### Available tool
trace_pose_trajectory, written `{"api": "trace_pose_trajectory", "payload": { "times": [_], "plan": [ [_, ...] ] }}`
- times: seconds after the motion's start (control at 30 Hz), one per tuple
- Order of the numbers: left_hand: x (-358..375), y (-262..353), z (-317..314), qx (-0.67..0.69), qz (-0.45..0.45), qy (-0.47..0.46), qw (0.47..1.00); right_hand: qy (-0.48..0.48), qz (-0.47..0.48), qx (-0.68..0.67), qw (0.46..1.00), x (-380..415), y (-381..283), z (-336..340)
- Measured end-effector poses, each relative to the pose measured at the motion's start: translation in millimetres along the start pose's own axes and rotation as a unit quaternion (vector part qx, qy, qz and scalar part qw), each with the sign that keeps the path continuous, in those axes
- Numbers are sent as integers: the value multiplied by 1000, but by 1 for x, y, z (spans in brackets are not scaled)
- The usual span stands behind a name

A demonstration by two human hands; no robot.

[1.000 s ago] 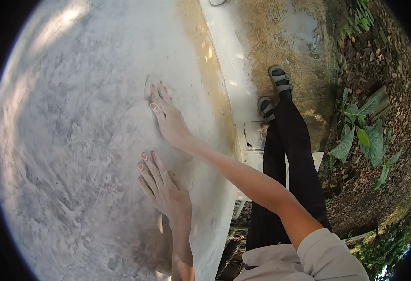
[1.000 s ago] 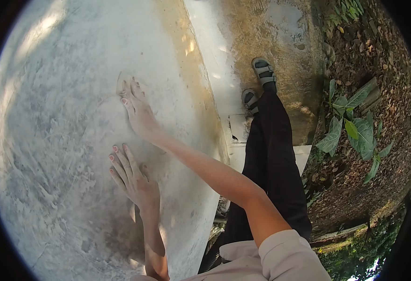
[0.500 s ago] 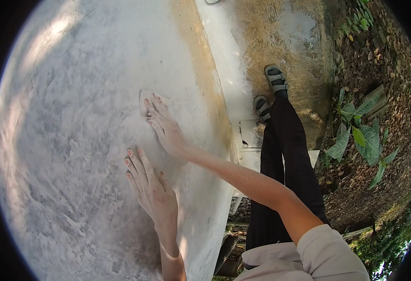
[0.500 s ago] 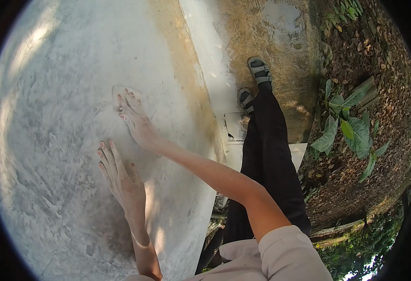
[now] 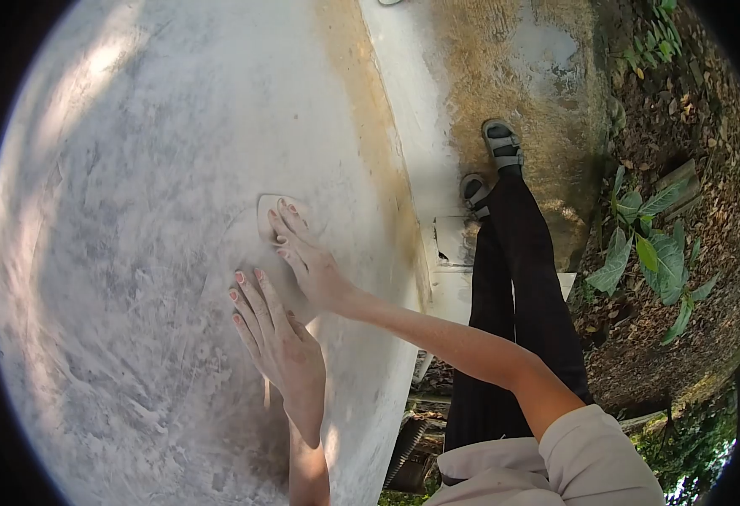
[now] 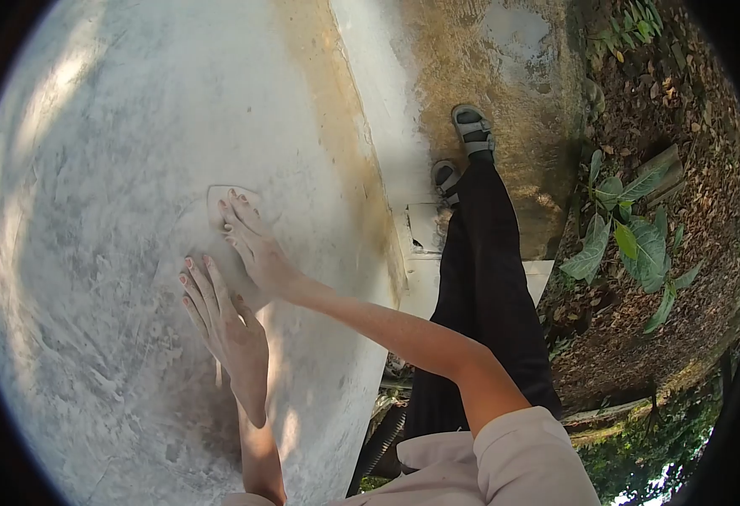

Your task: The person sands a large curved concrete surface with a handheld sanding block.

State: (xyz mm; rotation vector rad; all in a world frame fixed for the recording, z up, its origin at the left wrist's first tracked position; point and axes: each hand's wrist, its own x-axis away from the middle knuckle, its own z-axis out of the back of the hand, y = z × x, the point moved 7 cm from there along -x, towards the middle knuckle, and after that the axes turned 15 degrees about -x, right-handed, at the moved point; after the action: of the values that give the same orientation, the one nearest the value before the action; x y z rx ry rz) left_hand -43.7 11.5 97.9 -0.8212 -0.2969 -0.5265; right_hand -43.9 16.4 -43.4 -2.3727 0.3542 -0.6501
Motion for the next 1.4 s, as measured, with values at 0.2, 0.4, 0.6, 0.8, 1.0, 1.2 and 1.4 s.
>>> {"api": "trace_pose_trajectory", "payload": {
  "times": [0.2, 0.4, 0.6, 0.8, 1.0, 1.2, 1.4],
  "plan": [
    [-1, 1, 0, 6, 9, -14, 1000, 159, -199, 96, 962, -74, 92, 99],
    [-2, -1, -2, 19, 8, -15, 1000, 25, -51, 15, 998, -27, -16, -7],
    [-2, 1, -3, 9, 3, -16, 1000, 116, -116, 96, 982, -88, 58, 78],
    [-2, 1, -3, -10, -4, -7, 1000, 122, -110, 103, 981, -83, 39, 49],
    [-3, 3, -4, -4, -7, -11, 1000, -63, 13, 6, 998, -20, 0, 8],
    [-5, 3, -2, -10, -2, -14, 1000, 139, -176, 95, 970, -107, 75, 98],
    [-6, 3, -3, 7, -12, -12, 1000, 63, -70, 78, 992, -30, -10, 2]
  ]
}}
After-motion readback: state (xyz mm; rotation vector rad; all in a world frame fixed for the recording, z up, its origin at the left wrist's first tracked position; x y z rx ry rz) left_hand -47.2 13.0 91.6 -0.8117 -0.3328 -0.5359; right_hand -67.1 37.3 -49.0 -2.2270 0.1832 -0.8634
